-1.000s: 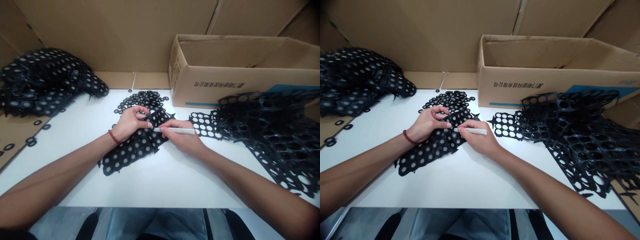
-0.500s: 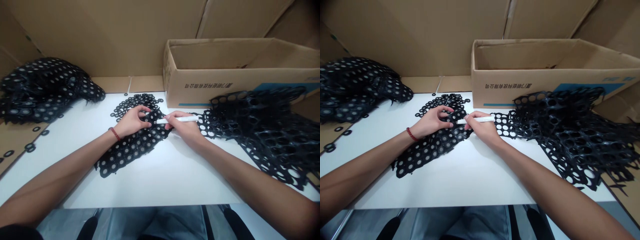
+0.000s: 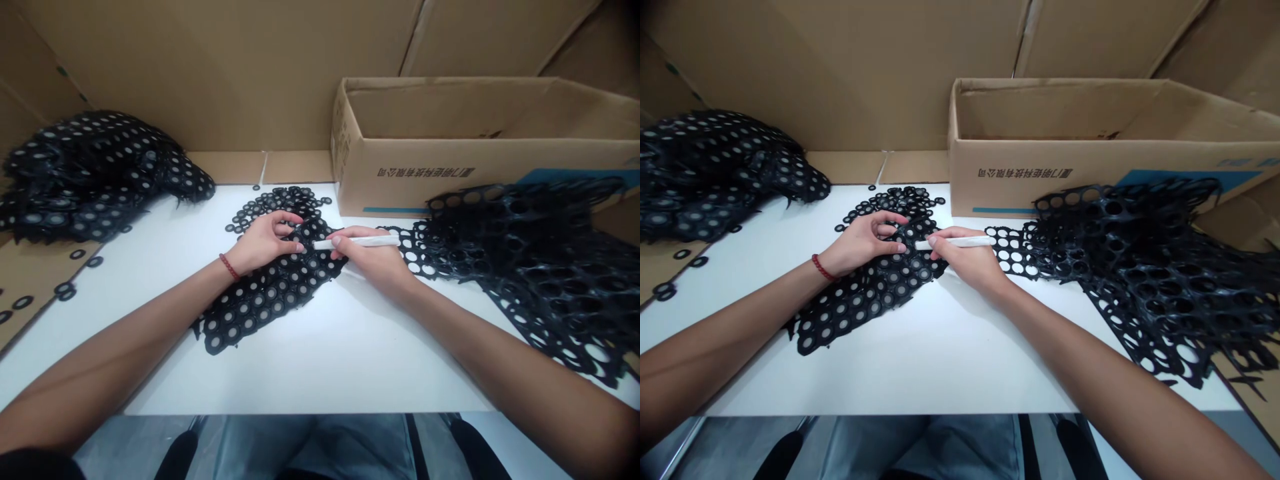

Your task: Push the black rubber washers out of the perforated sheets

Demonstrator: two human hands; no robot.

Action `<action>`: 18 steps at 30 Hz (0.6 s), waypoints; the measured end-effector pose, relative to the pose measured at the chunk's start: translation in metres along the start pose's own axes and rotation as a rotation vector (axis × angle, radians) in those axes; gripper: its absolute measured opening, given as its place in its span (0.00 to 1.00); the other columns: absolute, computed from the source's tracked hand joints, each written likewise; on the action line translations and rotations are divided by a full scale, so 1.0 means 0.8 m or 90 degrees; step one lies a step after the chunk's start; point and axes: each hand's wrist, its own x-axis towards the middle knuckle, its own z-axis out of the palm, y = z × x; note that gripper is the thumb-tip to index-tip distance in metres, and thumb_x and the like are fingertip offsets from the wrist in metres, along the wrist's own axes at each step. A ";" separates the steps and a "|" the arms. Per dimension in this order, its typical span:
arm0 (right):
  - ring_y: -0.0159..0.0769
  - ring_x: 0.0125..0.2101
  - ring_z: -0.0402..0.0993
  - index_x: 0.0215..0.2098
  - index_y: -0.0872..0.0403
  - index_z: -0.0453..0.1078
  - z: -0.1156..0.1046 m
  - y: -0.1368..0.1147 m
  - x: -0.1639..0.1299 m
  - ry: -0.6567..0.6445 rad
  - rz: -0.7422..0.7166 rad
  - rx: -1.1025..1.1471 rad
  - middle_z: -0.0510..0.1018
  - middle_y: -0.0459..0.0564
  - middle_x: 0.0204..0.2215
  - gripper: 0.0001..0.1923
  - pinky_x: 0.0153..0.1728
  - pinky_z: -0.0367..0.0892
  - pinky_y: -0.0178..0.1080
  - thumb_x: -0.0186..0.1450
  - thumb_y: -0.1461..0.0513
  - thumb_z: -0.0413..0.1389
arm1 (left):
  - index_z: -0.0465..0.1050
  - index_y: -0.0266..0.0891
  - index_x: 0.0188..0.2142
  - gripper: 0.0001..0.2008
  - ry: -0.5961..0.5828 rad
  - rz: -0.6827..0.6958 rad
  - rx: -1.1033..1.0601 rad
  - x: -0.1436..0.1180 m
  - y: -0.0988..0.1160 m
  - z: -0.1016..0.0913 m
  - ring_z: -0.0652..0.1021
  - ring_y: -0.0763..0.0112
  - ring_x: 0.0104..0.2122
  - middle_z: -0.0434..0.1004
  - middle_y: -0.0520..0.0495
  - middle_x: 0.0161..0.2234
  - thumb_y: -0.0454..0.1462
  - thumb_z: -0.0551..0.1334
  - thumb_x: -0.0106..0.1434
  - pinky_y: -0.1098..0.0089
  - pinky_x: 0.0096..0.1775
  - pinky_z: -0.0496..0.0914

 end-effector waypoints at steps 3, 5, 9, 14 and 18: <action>0.33 0.28 0.73 0.32 0.55 0.76 0.001 -0.001 -0.001 -0.002 0.009 -0.005 0.79 0.48 0.24 0.12 0.31 0.66 0.36 0.58 0.55 0.58 | 0.67 0.36 0.45 0.27 -0.004 -0.006 -0.007 0.000 0.001 -0.001 0.66 0.80 0.22 0.63 0.59 0.21 0.39 0.71 0.46 0.75 0.27 0.61; 0.33 0.28 0.73 0.31 0.55 0.76 0.002 -0.002 -0.001 0.002 0.003 -0.013 0.79 0.48 0.24 0.11 0.31 0.66 0.36 0.58 0.56 0.58 | 0.67 0.36 0.45 0.27 0.000 -0.007 -0.010 0.000 0.002 -0.001 0.66 0.79 0.22 0.64 0.59 0.21 0.39 0.71 0.45 0.74 0.27 0.62; 0.33 0.27 0.73 0.31 0.54 0.76 0.004 0.002 -0.004 -0.002 -0.016 -0.026 0.79 0.48 0.24 0.09 0.29 0.66 0.35 0.58 0.57 0.57 | 0.69 0.36 0.43 0.25 0.017 0.004 -0.007 -0.001 0.001 0.001 0.68 0.78 0.23 0.66 0.58 0.21 0.36 0.71 0.44 0.73 0.28 0.64; 0.32 0.26 0.72 0.30 0.53 0.77 0.013 0.009 -0.011 -0.031 -0.013 -0.069 0.79 0.47 0.25 0.08 0.26 0.63 0.34 0.57 0.58 0.58 | 0.70 0.34 0.39 0.22 0.030 0.022 -0.074 -0.002 -0.005 0.005 0.72 0.76 0.26 0.71 0.54 0.25 0.33 0.71 0.42 0.71 0.34 0.68; 0.33 0.27 0.71 0.29 0.53 0.76 0.012 0.007 -0.009 -0.040 0.015 -0.048 0.79 0.47 0.25 0.08 0.26 0.62 0.34 0.57 0.58 0.57 | 0.70 0.35 0.39 0.22 0.030 0.029 -0.124 -0.002 -0.008 0.003 0.72 0.77 0.26 0.70 0.54 0.26 0.33 0.71 0.42 0.71 0.34 0.68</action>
